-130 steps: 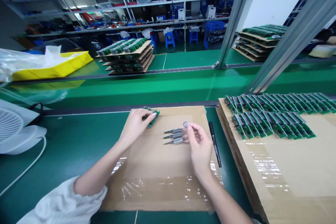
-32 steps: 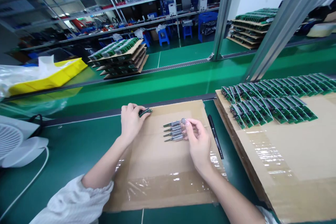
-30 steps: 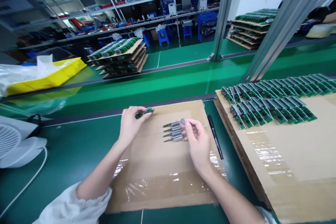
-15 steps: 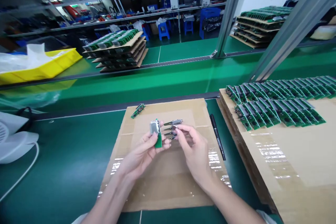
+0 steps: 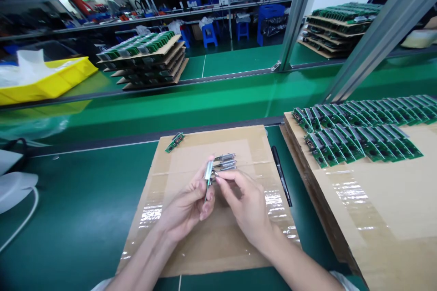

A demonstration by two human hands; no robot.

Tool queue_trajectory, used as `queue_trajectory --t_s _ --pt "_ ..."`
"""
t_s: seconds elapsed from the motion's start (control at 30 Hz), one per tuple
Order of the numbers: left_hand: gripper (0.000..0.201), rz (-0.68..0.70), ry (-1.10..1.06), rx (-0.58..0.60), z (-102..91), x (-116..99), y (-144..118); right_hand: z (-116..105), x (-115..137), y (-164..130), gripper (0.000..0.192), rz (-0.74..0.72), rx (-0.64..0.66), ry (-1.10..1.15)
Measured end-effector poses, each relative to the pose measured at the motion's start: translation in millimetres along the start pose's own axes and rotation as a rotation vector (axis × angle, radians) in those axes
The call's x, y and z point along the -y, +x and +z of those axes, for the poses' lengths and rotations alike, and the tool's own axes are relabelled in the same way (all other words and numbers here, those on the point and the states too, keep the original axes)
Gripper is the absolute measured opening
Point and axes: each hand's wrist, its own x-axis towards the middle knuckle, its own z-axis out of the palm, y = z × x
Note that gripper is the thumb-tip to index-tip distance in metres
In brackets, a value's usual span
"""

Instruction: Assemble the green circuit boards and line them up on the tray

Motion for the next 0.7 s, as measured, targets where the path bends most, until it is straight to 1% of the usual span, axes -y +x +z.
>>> queue_trajectory --t_s 0.17,0.3,0.4,0.47,0.53,0.6,0.7 --pt "0.073 0.015 0.008 0.041 -1.1 1 1 -2 4 1 0.014 -0.115 0.007 -0.084" --pt "0.074 0.014 -0.009 0.057 -2.2 4 1 -3 5 1 0.016 -0.169 -0.004 -0.132" --pt "0.072 0.022 0.030 0.075 -3.9 3 1 -4 6 0 0.017 -0.182 0.008 -0.120" --pt "0.073 0.019 0.100 0.069 -3.8 0 1 -5 7 0 0.016 -0.116 0.026 -0.057" --pt "0.075 0.026 0.199 0.033 -1.7 -4 -1 -5 8 1 0.014 0.015 0.043 0.071" --pt "0.076 0.069 0.302 -0.035 2.5 -7 -4 -6 10 3 0.014 0.168 0.087 0.266" --pt "0.075 0.130 0.413 -0.147 10.0 -10 -9 -5 11 5 0.018 0.354 0.205 0.554"
